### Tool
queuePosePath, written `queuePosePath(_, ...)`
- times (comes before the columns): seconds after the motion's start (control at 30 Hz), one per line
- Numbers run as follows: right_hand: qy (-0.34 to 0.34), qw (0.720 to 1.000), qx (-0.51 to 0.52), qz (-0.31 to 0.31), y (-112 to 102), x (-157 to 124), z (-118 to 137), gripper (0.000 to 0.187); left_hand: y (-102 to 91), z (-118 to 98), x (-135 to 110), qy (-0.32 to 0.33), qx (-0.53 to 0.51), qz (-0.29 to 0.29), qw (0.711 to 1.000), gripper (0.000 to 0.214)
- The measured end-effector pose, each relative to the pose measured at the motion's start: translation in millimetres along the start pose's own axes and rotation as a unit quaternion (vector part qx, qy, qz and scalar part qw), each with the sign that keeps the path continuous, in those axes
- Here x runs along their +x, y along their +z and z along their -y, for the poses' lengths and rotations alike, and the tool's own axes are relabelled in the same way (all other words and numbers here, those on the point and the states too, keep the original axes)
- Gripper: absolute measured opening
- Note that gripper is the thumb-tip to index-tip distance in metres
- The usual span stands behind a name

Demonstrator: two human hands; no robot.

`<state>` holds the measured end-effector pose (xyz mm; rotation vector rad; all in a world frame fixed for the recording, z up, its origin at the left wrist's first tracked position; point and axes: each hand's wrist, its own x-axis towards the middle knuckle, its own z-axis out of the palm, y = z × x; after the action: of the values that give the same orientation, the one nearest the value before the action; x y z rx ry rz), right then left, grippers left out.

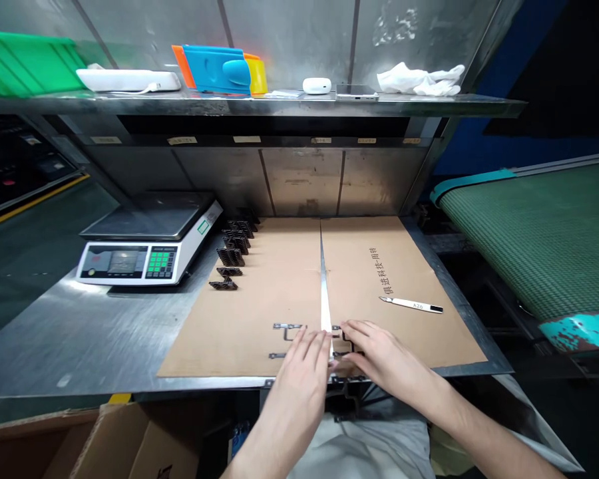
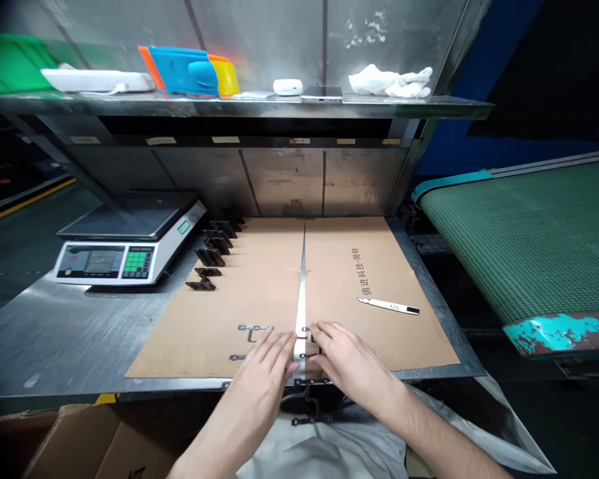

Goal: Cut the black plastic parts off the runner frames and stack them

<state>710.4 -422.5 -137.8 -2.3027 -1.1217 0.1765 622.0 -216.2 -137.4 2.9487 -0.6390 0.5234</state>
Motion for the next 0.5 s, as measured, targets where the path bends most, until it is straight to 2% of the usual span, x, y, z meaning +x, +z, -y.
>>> queuePosePath(0.1, 0.013, 0.999, 0.002, -0.038, -9.8, -4.4, 3.0, 0.05, -9.5, 16.1, -7.8, -0.061, -0.032, -0.046, 0.997, 0.039)
queuePosePath(0.2, 0.015, 0.998, 0.002, -0.053, -22.9, -7.8, 11.0, 0.05, -15.7, 29.9, -13.7, -0.103, -0.067, -0.062, 0.99, 0.039)
queuePosePath(0.33, 0.005, 0.998, 0.009, -0.06, -34.0, -10.2, 21.2, 0.053, -16.7, 35.0, -15.4, -0.101, -0.105, -0.072, 0.987, 0.038)
queuePosePath(0.5, -0.008, 0.997, 0.029, -0.065, -33.4, -14.1, 28.9, 0.056, -15.9, 31.9, -10.8, -0.102, -0.124, -0.082, 0.984, 0.041)
